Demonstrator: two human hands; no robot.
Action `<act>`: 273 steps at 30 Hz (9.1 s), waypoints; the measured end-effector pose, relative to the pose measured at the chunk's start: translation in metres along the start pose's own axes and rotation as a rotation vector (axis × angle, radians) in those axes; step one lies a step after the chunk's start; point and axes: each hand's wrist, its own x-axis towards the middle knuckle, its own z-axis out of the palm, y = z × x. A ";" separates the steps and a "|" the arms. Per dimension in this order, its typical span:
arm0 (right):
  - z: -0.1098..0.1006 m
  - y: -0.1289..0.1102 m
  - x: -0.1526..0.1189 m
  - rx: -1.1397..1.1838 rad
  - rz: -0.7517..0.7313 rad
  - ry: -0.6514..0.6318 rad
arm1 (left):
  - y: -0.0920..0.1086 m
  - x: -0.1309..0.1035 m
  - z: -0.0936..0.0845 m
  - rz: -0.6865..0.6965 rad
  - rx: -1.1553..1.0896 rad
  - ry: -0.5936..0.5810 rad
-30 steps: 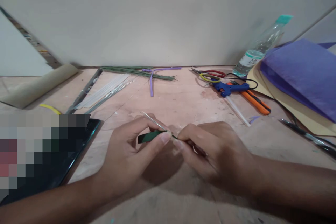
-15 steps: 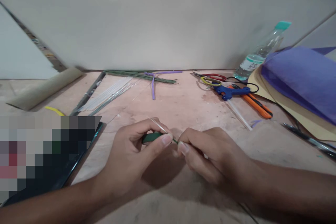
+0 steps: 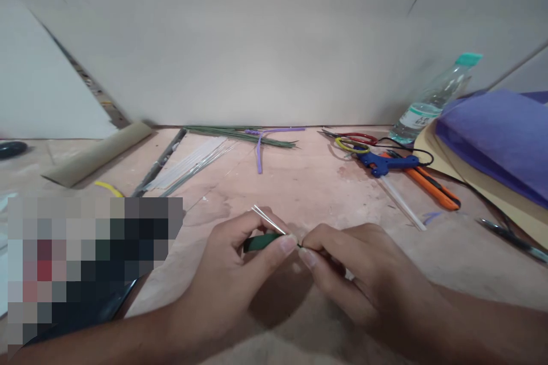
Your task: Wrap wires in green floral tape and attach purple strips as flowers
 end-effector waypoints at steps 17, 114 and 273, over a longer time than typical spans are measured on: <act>0.001 0.003 0.000 0.042 0.045 -0.029 | 0.004 0.000 -0.001 0.063 0.190 0.082; -0.007 -0.002 -0.003 -0.099 0.029 -0.024 | 0.005 0.003 0.001 -0.004 0.095 -0.030; -0.016 -0.008 0.000 0.182 0.169 -0.278 | -0.002 0.002 0.000 -0.050 -0.142 -0.143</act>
